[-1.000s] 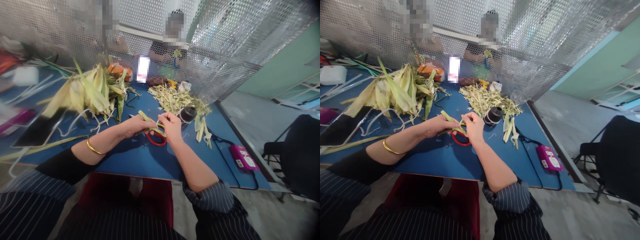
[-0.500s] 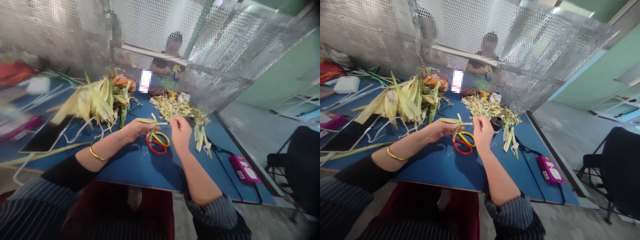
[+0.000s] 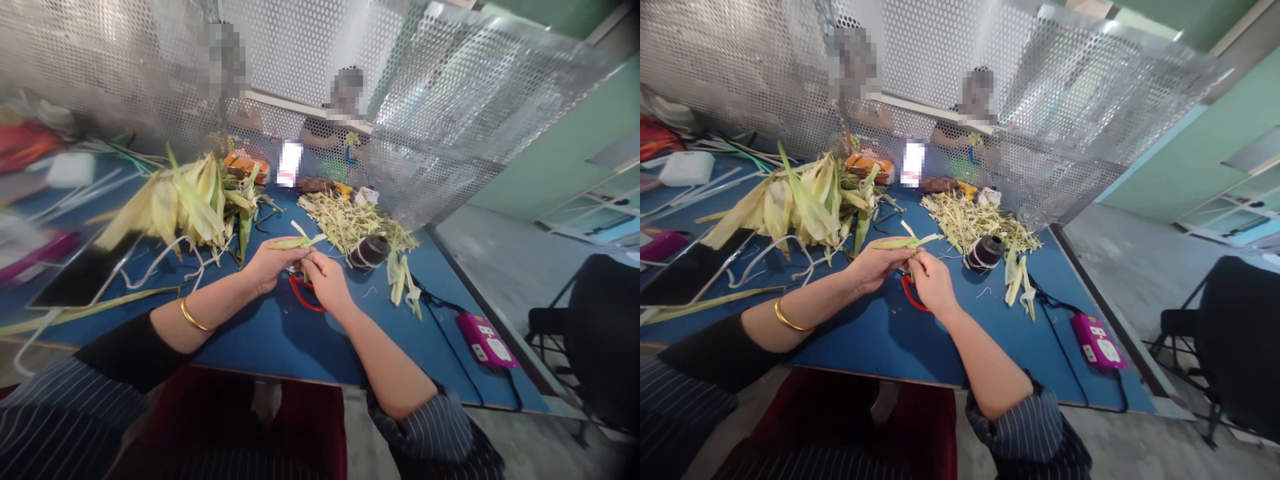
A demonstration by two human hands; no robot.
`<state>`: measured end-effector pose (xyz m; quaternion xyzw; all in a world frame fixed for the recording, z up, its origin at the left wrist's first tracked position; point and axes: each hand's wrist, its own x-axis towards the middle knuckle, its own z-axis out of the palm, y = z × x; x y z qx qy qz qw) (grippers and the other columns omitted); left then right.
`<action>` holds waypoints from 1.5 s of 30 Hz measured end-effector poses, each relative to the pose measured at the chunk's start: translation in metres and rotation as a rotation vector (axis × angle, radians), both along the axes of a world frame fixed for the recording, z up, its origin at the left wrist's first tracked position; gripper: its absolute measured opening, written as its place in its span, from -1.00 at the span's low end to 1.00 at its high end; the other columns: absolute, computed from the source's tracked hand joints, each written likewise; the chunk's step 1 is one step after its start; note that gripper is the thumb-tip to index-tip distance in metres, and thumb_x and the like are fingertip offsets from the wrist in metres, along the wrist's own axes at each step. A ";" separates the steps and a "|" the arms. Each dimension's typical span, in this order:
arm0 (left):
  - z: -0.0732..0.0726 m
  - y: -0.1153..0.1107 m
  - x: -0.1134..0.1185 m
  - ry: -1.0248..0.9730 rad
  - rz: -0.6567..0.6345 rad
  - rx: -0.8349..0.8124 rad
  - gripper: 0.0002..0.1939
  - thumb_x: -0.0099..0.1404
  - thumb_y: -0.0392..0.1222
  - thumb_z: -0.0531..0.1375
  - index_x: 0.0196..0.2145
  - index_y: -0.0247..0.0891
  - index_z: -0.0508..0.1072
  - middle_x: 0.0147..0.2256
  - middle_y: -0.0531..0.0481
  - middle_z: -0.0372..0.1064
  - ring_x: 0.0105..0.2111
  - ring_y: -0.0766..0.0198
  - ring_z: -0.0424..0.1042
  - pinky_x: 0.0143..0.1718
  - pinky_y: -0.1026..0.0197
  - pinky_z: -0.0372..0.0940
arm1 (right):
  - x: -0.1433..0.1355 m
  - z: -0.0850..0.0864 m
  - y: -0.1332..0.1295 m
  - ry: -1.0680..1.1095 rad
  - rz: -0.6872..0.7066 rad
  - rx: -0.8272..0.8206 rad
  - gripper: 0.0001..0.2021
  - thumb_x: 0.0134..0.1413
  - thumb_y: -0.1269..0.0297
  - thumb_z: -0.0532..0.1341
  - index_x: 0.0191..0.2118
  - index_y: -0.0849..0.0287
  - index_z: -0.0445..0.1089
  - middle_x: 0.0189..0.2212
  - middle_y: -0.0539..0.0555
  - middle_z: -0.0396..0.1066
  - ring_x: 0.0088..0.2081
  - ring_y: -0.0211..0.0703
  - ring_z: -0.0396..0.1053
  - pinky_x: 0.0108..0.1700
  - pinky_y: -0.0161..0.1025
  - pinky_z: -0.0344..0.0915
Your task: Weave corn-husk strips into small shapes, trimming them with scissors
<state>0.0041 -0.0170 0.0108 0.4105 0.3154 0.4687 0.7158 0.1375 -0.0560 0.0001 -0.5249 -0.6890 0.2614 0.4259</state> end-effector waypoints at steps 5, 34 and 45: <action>0.003 -0.003 0.001 -0.055 0.019 -0.029 -0.88 -0.08 -0.39 0.35 -0.50 -0.42 0.50 -0.54 0.03 0.39 -0.57 0.45 0.29 -0.52 0.34 0.18 | 0.005 0.002 0.001 -0.109 0.096 0.035 -0.82 0.18 0.34 0.02 -0.42 0.16 0.28 -0.42 0.01 0.32 -0.36 -0.23 0.25 -0.26 -0.30 0.16; -0.005 0.005 -0.001 -0.071 0.062 -0.141 -0.77 -0.04 -0.49 0.32 -0.35 -0.43 0.50 -0.47 -0.04 0.46 -0.45 0.35 0.44 -0.28 0.26 0.33 | -0.002 0.000 -0.005 -0.520 0.080 0.197 -0.84 0.19 0.41 -0.04 -0.35 0.17 0.25 -0.30 0.15 0.39 -0.28 -0.12 0.31 -0.22 -0.22 0.20; 0.010 0.012 -0.014 0.097 -0.092 -0.095 -0.97 0.09 -0.41 0.19 -0.45 -0.36 0.41 -0.54 -0.01 0.38 -0.51 0.32 0.43 -0.27 0.15 0.38 | 0.020 0.017 -0.004 -0.443 -0.271 0.363 -0.78 0.19 0.12 0.11 -0.22 0.18 0.32 -0.22 0.18 0.39 -0.17 -0.05 0.31 -0.17 -0.20 0.17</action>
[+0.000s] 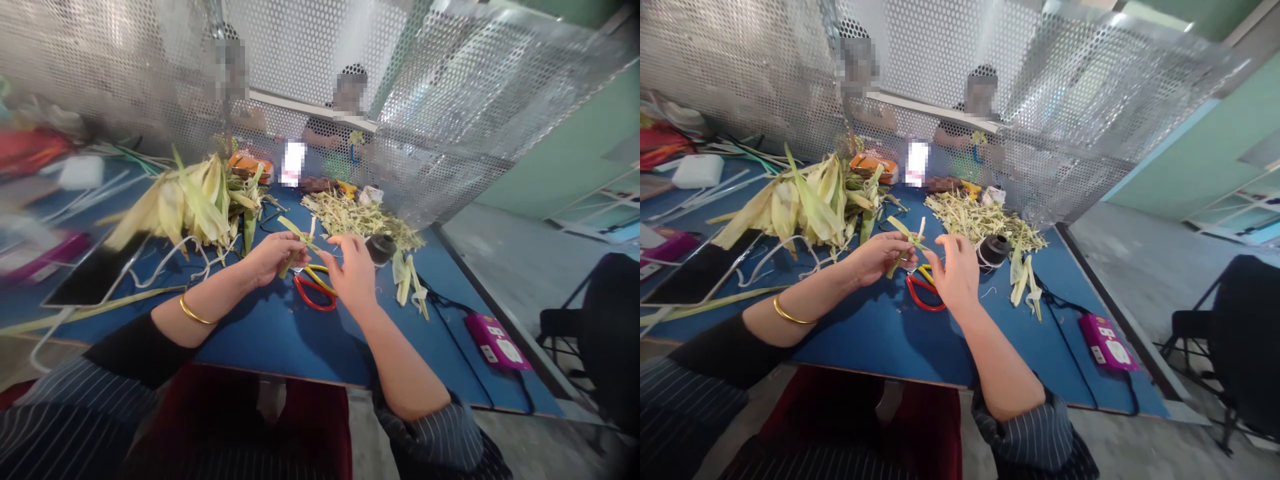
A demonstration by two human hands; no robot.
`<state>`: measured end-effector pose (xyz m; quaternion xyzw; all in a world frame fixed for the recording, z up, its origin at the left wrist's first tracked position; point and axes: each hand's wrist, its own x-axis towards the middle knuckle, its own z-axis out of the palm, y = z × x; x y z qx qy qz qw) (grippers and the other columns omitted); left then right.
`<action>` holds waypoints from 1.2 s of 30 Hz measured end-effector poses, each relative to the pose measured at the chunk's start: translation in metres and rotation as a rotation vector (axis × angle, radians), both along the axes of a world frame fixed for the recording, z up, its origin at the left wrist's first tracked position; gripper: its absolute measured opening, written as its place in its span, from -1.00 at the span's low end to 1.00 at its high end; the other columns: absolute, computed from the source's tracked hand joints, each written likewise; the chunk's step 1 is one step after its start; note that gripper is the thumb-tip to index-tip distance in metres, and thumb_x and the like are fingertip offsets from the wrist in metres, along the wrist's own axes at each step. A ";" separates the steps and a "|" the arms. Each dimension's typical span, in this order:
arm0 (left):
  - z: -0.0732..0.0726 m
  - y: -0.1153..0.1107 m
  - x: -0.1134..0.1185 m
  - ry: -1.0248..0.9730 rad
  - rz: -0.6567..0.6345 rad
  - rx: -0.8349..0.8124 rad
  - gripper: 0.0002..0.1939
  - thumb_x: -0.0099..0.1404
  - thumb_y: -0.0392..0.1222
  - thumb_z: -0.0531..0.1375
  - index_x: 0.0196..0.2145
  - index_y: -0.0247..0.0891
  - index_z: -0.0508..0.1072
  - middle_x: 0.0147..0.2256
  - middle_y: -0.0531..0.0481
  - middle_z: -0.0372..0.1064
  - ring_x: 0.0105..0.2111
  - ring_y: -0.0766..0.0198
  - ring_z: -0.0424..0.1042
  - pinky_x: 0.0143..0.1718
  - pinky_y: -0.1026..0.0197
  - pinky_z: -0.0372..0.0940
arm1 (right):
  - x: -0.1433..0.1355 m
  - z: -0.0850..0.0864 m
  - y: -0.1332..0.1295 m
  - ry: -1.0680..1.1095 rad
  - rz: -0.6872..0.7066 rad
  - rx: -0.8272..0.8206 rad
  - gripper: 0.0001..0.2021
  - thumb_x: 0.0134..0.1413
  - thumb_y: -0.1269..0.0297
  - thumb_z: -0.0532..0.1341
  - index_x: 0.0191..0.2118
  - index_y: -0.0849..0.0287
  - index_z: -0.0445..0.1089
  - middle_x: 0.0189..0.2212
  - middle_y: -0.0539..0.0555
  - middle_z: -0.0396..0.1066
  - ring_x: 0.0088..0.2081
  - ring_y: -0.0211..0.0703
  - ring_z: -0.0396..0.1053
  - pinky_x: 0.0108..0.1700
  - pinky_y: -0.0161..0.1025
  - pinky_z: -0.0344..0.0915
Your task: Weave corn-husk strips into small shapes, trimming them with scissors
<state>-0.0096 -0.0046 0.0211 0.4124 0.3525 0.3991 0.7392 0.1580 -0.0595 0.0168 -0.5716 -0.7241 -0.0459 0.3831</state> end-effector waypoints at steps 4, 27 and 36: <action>-0.004 -0.003 0.001 0.094 -0.070 0.072 -0.85 0.05 -0.36 0.25 -0.35 -0.38 0.45 -0.51 -0.02 0.39 -0.52 0.35 0.39 -0.42 0.25 0.32 | -0.001 -0.007 0.008 0.019 0.106 -0.232 -0.81 0.19 0.13 0.11 -0.32 0.13 0.32 -0.46 0.02 0.38 -0.42 -0.18 0.30 -0.35 -0.27 0.11; -0.002 0.004 -0.003 0.169 -0.104 0.064 -0.67 0.07 0.01 0.32 -0.50 -0.35 0.44 -0.62 0.05 0.22 -0.71 0.53 -0.06 -0.68 0.31 -0.30 | -0.004 0.000 0.000 0.002 0.128 -0.339 -0.81 0.16 0.26 0.11 -0.47 0.14 0.25 -0.60 -0.06 0.26 -0.53 -0.27 0.17 -0.41 -0.29 0.02; -0.010 -0.003 0.003 0.246 0.000 0.209 -0.81 -0.06 -0.26 0.38 -0.44 -0.35 0.50 -0.64 0.10 0.26 -0.69 0.51 0.03 -0.65 0.32 -0.13 | -0.008 -0.015 0.002 -0.353 0.107 -0.099 -0.76 0.24 0.33 -0.01 -0.39 0.16 0.33 -0.49 0.08 0.44 -0.41 -0.15 0.32 0.03 -0.11 0.05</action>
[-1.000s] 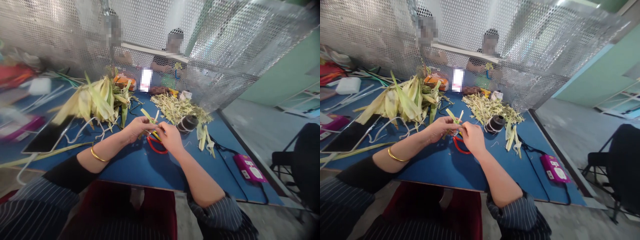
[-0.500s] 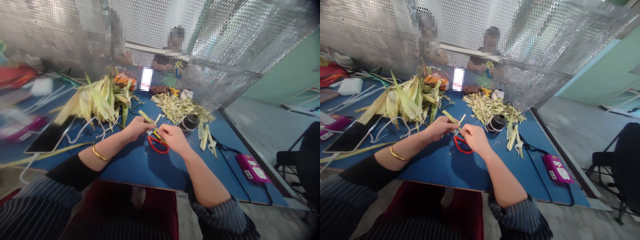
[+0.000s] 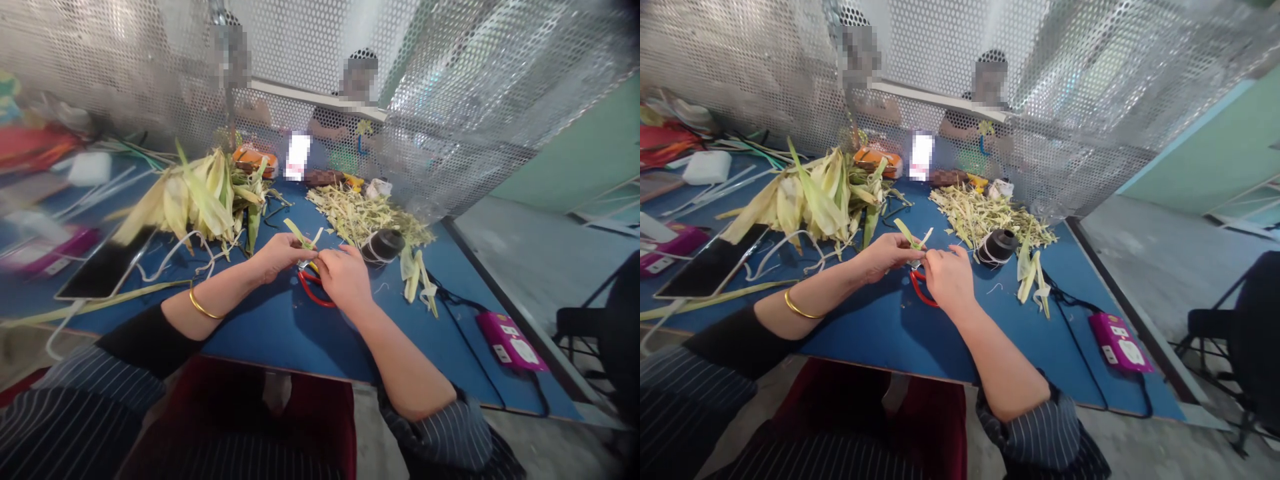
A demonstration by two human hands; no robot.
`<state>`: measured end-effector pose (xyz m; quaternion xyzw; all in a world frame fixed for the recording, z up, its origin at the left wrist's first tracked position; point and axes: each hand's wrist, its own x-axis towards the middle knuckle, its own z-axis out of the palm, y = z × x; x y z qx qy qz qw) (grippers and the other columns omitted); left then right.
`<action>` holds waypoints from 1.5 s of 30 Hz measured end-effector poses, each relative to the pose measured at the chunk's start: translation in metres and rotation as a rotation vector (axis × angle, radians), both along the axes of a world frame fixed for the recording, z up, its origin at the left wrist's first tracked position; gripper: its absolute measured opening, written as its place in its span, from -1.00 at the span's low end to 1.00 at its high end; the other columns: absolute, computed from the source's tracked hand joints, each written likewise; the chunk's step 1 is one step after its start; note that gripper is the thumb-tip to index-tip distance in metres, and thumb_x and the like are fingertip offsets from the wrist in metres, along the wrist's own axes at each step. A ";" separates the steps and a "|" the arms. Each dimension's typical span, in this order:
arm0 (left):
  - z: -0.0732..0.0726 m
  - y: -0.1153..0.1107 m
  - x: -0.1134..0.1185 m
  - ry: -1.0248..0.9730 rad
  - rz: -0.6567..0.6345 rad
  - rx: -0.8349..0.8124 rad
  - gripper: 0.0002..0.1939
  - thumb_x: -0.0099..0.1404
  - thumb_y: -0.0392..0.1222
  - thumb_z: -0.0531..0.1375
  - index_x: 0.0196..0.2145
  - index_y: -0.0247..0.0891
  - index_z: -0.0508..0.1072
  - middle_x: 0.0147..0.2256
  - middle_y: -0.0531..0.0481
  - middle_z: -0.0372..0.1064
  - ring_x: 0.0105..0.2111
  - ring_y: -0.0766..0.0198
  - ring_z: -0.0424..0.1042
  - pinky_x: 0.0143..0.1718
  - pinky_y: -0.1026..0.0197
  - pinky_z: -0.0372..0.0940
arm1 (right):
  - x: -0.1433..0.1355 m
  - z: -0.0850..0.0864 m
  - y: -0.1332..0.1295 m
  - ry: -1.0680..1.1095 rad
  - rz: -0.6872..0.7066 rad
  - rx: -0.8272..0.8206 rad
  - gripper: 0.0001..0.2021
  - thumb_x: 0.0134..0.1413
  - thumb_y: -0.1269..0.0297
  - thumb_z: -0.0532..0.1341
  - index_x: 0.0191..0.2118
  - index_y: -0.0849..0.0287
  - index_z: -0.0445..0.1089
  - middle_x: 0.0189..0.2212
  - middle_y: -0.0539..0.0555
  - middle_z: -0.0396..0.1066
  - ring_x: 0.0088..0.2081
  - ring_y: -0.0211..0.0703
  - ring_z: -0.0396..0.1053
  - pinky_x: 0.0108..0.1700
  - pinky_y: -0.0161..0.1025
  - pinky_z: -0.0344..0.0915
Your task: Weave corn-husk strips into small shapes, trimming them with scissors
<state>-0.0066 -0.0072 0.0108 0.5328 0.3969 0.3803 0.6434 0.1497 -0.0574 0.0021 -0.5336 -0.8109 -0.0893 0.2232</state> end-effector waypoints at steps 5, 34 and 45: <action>0.001 0.001 0.003 0.030 -0.041 0.000 -0.87 -0.03 -0.25 0.33 -0.52 -0.36 0.48 -0.71 0.13 0.16 -0.71 0.51 -0.07 -0.64 0.28 -0.21 | 0.001 0.004 -0.002 -0.040 0.008 -0.011 -0.73 0.22 0.37 -0.01 -0.46 0.16 0.32 -0.58 0.06 0.40 -0.48 -0.18 0.26 -0.04 -0.15 0.07; -0.002 0.006 -0.001 0.110 -0.140 0.014 -0.81 0.00 -0.18 0.33 -0.48 -0.33 0.41 -0.66 0.15 0.06 -0.68 0.50 -0.10 -0.64 0.28 -0.25 | -0.001 0.011 -0.005 0.126 -0.004 -0.151 -0.76 0.18 0.33 0.08 -0.52 0.16 0.29 -0.65 -0.02 0.23 -0.50 -0.22 0.18 -0.30 -0.27 0.08; 0.007 0.009 -0.012 0.080 -0.280 -0.051 -0.66 0.10 0.03 0.29 -0.53 -0.31 0.36 -0.66 0.18 -0.05 -0.68 0.51 -0.17 -0.63 0.27 -0.29 | 0.014 0.008 0.010 1.009 -0.026 -0.577 -0.68 0.05 0.01 0.18 -0.48 0.18 0.39 -0.52 -0.01 0.39 -0.45 -0.26 0.29 -0.30 -0.27 0.20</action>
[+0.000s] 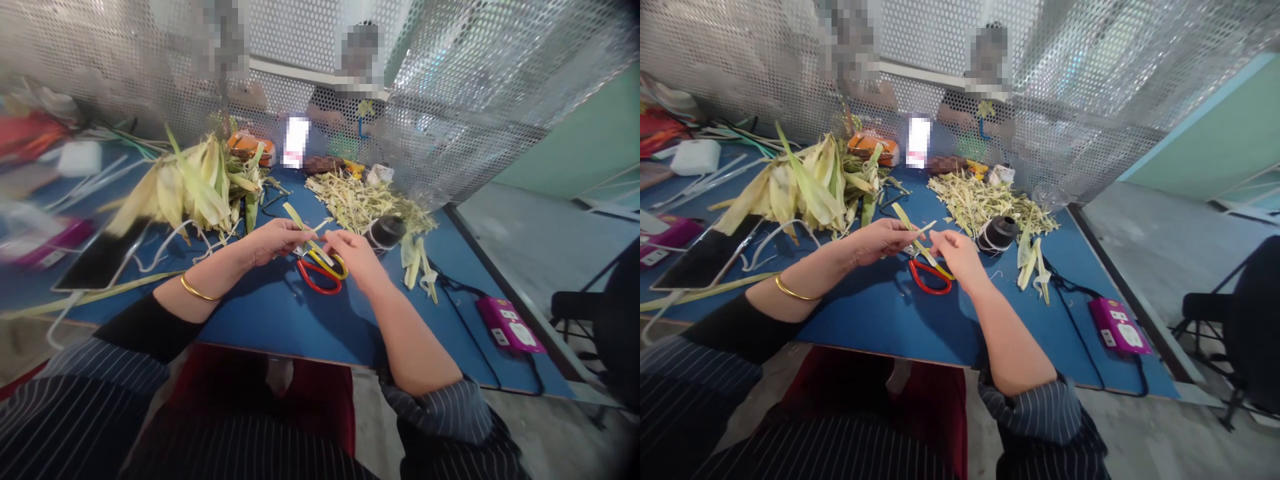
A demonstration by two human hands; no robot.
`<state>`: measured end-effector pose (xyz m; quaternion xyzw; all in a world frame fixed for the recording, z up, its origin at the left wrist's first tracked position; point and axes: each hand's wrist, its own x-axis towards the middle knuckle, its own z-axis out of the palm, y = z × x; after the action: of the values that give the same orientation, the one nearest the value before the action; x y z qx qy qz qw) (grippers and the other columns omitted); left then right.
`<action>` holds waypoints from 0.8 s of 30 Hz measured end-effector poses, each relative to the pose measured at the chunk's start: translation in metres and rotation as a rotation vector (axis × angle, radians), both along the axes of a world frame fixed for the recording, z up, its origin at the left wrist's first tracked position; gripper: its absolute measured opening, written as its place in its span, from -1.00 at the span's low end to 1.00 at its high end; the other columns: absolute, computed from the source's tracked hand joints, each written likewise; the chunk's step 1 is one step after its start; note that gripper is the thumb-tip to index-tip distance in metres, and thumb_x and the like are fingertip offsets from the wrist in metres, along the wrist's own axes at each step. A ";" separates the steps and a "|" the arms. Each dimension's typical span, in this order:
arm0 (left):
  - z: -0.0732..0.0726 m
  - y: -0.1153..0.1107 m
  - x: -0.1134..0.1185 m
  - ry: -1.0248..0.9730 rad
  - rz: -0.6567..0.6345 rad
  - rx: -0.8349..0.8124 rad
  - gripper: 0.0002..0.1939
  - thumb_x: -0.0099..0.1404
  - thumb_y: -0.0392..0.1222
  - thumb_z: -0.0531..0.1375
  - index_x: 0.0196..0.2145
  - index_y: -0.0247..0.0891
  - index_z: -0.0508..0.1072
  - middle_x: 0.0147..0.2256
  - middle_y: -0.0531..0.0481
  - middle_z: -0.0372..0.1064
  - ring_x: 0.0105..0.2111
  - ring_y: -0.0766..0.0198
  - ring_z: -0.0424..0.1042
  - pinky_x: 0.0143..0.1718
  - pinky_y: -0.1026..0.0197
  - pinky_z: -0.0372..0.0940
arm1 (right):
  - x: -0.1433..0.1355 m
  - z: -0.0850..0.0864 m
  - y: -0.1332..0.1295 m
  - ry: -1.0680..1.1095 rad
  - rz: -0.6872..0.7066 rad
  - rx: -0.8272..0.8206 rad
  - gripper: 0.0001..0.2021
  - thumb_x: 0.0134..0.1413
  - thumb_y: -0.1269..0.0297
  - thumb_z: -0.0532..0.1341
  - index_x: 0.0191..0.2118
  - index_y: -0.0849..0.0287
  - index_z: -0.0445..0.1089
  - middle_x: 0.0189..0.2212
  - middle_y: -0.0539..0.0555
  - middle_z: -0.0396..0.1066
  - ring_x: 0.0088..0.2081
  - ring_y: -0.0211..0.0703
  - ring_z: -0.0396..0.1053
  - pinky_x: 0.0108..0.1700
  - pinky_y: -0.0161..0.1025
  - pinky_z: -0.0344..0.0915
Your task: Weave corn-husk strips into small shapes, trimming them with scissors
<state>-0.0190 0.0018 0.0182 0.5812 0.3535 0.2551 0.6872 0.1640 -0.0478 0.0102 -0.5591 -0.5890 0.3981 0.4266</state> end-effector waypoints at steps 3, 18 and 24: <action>0.004 -0.003 0.002 0.029 -0.058 -0.042 -0.55 0.16 0.16 0.20 -0.58 -0.30 0.31 -0.65 0.13 0.04 -0.69 0.50 -0.13 -0.63 0.26 -0.29 | -0.001 -0.008 0.005 0.353 -0.014 -0.083 -0.74 -0.11 0.06 0.31 -0.41 0.17 0.40 -0.49 -0.02 0.41 -0.47 -0.29 0.30 -0.31 -0.27 0.24; -0.006 -0.014 0.011 0.182 -0.047 0.147 -0.76 0.00 -0.07 0.32 -0.54 -0.35 0.51 -0.67 0.14 0.15 -0.64 0.48 -0.02 -0.57 0.30 -0.11 | -0.010 -0.014 0.005 0.127 -0.144 0.127 -0.88 -0.09 0.24 0.26 -0.51 0.17 0.38 -0.61 -0.06 0.31 -0.52 -0.28 0.23 -0.38 -0.26 0.20; -0.017 -0.014 0.012 0.183 -0.162 0.244 -0.68 0.03 0.04 0.28 -0.46 -0.32 0.55 -0.61 0.11 0.21 -0.58 0.41 0.07 -0.51 0.28 -0.05 | -0.005 -0.008 0.005 -0.074 0.028 0.201 -0.84 -0.04 0.18 0.24 -0.41 0.16 0.46 -0.40 0.02 0.44 -0.32 -0.20 0.34 -0.21 -0.22 0.24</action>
<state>-0.0070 -0.0127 0.0015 0.7076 0.3331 0.1860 0.5948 0.1594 -0.0430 0.0026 -0.5197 -0.6489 0.3220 0.4529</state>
